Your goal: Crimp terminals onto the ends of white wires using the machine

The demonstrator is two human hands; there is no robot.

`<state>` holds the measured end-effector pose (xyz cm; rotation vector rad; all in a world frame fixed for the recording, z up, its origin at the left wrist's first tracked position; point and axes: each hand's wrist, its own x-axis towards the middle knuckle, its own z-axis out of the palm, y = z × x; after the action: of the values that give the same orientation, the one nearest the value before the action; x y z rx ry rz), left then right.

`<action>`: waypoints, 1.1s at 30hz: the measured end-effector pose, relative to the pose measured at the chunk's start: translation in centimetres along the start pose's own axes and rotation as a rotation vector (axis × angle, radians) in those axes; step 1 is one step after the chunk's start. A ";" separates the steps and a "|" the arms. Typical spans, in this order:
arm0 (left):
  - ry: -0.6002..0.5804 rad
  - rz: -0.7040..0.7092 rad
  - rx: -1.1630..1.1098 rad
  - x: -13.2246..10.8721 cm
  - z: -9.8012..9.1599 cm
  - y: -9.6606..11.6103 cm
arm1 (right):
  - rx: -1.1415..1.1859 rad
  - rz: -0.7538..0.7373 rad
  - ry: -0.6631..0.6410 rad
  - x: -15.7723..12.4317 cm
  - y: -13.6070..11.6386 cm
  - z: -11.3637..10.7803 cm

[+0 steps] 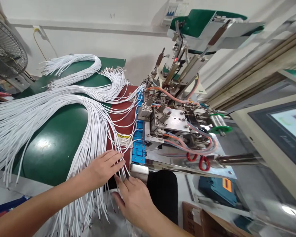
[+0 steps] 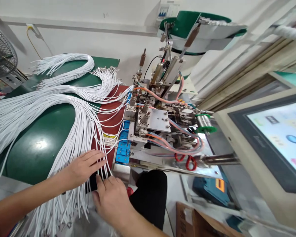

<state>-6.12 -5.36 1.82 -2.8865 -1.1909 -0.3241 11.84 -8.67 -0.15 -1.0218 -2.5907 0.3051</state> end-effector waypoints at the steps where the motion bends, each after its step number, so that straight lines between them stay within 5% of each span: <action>1: -0.024 0.010 0.005 0.1 0.2 -0.1 | 0.064 0.021 0.032 -0.3 0.4 -0.4; 8: -0.018 0.022 0.078 -1.2 0.9 -0.6 | 0.357 0.147 0.176 -3.1 4.8 -3.6; 12: 0.025 0.099 0.037 0.7 0.5 0.3 | 0.400 0.194 0.229 -3.8 6.3 -4.0; 16: -0.085 0.207 -0.070 2.7 0.8 1.3 | 0.417 0.210 0.249 -4.1 7.3 -4.3; 19: -0.129 0.147 -0.175 3.0 0.9 1.6 | 0.445 0.243 0.269 -4.4 8.0 -4.6; 25: -0.100 -0.093 -0.514 4.7 -0.3 2.8 | 0.795 0.535 0.357 -4.7 8.3 -4.2; 28: -0.030 -0.130 -0.515 6.3 -0.5 3.6 | 0.990 0.543 0.360 -4.3 8.1 -3.9; 33: -0.056 -0.242 -0.648 8.0 0.2 4.3 | 0.994 0.606 0.460 -2.7 7.9 -3.7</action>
<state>2.48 -2.81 3.51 -3.2753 -1.7238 -0.7654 20.06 -4.58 0.14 -1.2108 -1.3484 1.1798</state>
